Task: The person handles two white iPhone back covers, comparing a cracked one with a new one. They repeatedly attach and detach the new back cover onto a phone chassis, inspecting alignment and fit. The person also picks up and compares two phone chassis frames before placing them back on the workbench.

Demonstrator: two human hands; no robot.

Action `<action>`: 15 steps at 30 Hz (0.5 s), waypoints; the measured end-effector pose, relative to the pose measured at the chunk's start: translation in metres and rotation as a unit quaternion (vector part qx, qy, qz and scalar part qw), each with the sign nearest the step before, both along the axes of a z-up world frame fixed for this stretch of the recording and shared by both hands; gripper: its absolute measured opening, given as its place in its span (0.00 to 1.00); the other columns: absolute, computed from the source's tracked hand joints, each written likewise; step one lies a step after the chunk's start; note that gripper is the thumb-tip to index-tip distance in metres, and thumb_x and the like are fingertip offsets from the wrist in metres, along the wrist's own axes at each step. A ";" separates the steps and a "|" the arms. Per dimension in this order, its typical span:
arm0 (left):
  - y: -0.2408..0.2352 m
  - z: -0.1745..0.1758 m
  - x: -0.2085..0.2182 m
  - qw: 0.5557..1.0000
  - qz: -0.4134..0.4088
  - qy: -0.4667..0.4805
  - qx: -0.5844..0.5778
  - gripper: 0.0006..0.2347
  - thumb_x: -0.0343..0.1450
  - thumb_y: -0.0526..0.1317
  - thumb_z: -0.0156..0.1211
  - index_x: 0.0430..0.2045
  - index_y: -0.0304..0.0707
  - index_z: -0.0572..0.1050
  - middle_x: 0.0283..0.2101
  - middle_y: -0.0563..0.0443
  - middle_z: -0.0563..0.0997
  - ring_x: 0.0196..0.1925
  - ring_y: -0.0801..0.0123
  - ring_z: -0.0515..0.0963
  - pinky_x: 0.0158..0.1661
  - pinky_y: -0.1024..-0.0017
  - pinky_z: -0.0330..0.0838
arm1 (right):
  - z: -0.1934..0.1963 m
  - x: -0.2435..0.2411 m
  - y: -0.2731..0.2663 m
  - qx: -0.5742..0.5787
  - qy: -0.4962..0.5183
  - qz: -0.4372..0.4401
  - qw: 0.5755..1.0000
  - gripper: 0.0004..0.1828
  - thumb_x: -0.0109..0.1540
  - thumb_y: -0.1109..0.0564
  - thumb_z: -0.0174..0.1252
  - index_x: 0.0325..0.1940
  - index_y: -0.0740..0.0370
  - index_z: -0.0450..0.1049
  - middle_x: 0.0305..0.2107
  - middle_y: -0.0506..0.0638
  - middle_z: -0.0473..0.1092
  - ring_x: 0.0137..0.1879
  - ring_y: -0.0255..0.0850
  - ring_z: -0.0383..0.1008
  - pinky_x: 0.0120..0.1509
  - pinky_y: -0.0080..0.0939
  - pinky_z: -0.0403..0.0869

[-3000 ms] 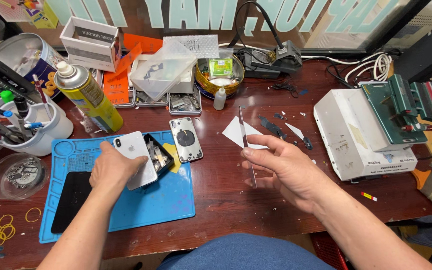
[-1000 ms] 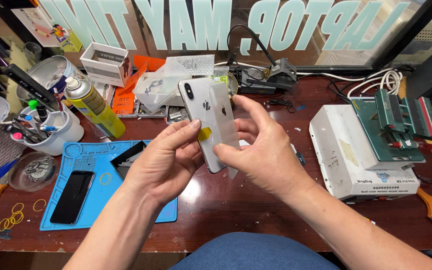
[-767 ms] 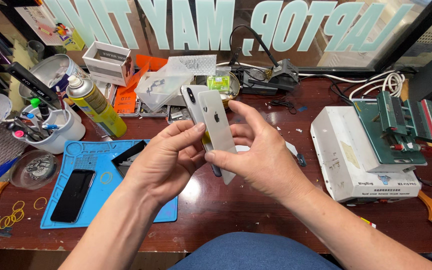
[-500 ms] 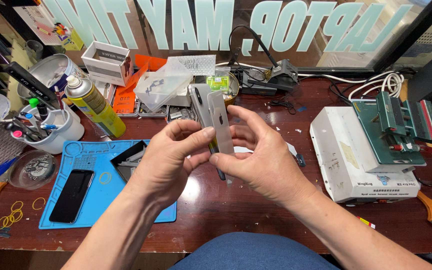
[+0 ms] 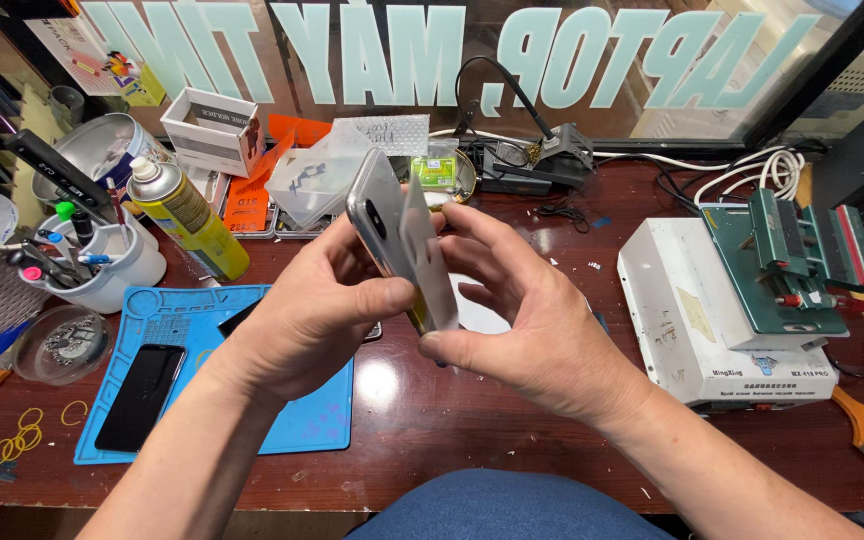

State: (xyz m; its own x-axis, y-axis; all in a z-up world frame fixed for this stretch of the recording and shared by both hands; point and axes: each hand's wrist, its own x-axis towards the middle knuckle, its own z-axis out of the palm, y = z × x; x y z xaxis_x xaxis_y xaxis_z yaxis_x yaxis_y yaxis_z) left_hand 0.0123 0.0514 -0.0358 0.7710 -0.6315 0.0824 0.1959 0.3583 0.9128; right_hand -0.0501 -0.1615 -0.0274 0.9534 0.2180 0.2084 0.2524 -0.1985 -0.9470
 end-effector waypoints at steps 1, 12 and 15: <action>0.000 0.001 0.001 1.000 0.015 -0.014 0.011 0.36 0.62 0.40 0.76 0.65 0.35 0.65 0.58 0.46 0.76 0.60 0.63 0.76 0.60 0.59 0.71 | 0.000 0.001 -0.002 0.007 0.011 0.006 1.000 0.53 0.53 0.57 0.71 0.79 0.54 0.53 0.65 0.55 0.68 0.73 0.42 0.68 0.74 0.49 0.69; 0.001 -0.016 0.007 0.983 -0.073 0.094 -0.143 0.33 0.69 0.42 0.73 0.67 0.27 0.63 0.63 0.39 0.73 0.68 0.55 0.73 0.70 0.55 0.64 | 0.028 0.000 0.006 -0.154 -0.066 -0.057 0.984 0.41 0.53 0.47 0.70 0.69 0.59 0.69 0.53 0.53 0.79 0.52 0.42 0.81 0.55 0.39 0.83; -0.001 -0.021 0.008 0.973 -0.089 0.098 -0.187 0.35 0.68 0.42 0.73 0.70 0.38 0.61 0.65 0.46 0.72 0.69 0.59 0.71 0.71 0.56 0.61 | 0.038 0.001 0.011 -0.206 -0.133 -0.068 0.967 0.40 0.53 0.44 0.71 0.66 0.61 0.71 0.49 0.57 0.79 0.47 0.42 0.84 0.50 0.40 0.81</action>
